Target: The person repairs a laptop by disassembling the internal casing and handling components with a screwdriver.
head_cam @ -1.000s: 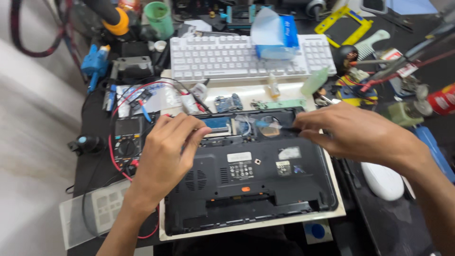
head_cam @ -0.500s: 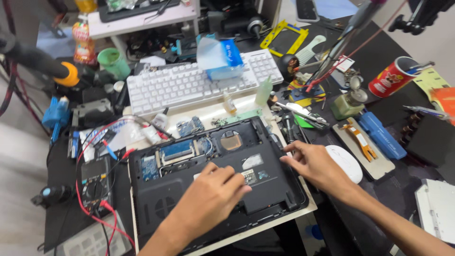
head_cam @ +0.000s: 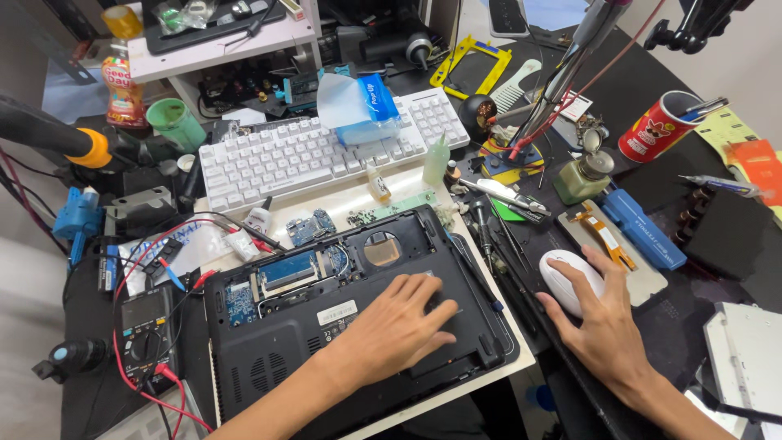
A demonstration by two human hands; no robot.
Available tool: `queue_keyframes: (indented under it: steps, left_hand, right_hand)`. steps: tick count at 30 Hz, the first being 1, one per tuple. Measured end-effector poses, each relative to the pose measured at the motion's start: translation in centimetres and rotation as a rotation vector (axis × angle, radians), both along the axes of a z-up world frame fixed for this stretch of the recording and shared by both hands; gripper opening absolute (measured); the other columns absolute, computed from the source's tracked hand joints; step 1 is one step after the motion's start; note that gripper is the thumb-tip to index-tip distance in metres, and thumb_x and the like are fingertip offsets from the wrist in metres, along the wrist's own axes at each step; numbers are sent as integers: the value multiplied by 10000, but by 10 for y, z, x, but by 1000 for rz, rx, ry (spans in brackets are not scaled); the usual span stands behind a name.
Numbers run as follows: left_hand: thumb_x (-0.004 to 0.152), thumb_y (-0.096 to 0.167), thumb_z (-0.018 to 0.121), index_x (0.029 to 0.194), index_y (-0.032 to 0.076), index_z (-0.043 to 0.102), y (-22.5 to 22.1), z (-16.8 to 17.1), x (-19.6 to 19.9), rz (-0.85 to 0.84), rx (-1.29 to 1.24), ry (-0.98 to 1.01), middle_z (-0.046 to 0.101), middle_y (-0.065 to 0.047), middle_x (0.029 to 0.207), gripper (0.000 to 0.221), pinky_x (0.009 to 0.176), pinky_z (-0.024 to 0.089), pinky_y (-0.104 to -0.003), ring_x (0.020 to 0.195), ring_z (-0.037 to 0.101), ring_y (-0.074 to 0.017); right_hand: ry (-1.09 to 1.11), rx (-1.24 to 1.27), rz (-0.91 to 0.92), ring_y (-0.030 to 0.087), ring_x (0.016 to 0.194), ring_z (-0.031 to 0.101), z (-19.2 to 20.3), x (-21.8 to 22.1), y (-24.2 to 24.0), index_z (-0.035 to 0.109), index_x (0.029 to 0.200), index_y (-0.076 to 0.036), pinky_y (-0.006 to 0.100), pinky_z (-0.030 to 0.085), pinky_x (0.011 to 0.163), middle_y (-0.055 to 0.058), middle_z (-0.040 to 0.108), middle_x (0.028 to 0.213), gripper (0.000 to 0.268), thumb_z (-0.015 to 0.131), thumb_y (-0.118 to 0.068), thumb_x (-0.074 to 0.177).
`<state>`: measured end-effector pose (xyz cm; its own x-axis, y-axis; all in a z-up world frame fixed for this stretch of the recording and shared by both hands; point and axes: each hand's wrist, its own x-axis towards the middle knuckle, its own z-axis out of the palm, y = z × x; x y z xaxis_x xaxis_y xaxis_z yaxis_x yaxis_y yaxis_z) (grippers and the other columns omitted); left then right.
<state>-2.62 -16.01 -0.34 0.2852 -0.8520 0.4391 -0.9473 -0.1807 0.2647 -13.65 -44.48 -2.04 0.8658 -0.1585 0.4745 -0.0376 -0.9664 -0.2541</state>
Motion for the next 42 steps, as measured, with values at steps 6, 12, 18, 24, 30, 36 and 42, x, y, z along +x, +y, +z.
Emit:
queue_keyframes:
  steps: [6, 12, 18, 24, 30, 36, 42]
  left_hand:
    - [969, 481, 634, 1117, 23, 608, -11, -10, 7, -51, 98, -32, 563, -188, 1101, 482, 993, 427, -485, 1116, 541, -368]
    - [968, 536, 619, 1182, 30, 632, -17, -19, 6, -16, 21, -66, 572, -190, 1171, 550, 1028, 412, -504, 1142, 531, -373]
    - [967, 543, 616, 1216, 38, 633, -15, -29, 2, 20, -34, -60, 572, -206, 1241, 563, 1104, 382, -538, 1224, 519, -396]
    - [978, 538, 613, 1224, 44, 633, -15, -32, 3, 24, -23, -44, 574, -199, 1247, 552, 1108, 388, -541, 1229, 524, -386]
    - [975, 536, 611, 1233, 47, 632, -16, -34, 3, 30, -41, -62, 578, -195, 1258, 554, 1105, 388, -543, 1237, 526, -378]
    - [985, 530, 595, 1248, 52, 621, -14, -36, 2, 30, -4, -46, 570, -195, 1253, 546, 1103, 388, -546, 1240, 519, -376]
    - [997, 521, 584, 1255, 64, 617, -14, -36, 2, 32, -7, -53, 566, -185, 1257, 525, 1106, 389, -540, 1252, 517, -372]
  right_hand:
    - [82, 211, -75, 434, 1226, 577, -16, -1, -11, 618, 1328, -181, 497, 559, 933, 224, 429, 1482, 501, 727, -263, 846]
    - [53, 134, -94, 410, 1143, 601, -15, -6, -13, 647, 1293, -186, 496, 579, 888, 197, 475, 1366, 540, 761, -261, 771]
    - [26, 144, -95, 421, 1162, 588, -16, -6, -8, 645, 1295, -179, 500, 566, 888, 217, 454, 1406, 511, 769, -261, 806]
    - [-6, 156, -66, 396, 1150, 613, -15, -9, -7, 645, 1291, -190, 483, 583, 884, 201, 461, 1395, 509, 771, -263, 803]
    - [41, 144, -78, 381, 1094, 644, -17, -8, -7, 658, 1262, -213, 464, 599, 824, 203, 445, 1413, 506, 786, -264, 774]
    - [27, 120, -85, 377, 1116, 626, -20, -9, -6, 658, 1274, -252, 468, 588, 883, 195, 447, 1435, 497, 772, -264, 790]
    - [37, 126, -113, 395, 1163, 584, -21, -11, -6, 653, 1297, -264, 479, 573, 907, 197, 445, 1434, 540, 778, -265, 771]
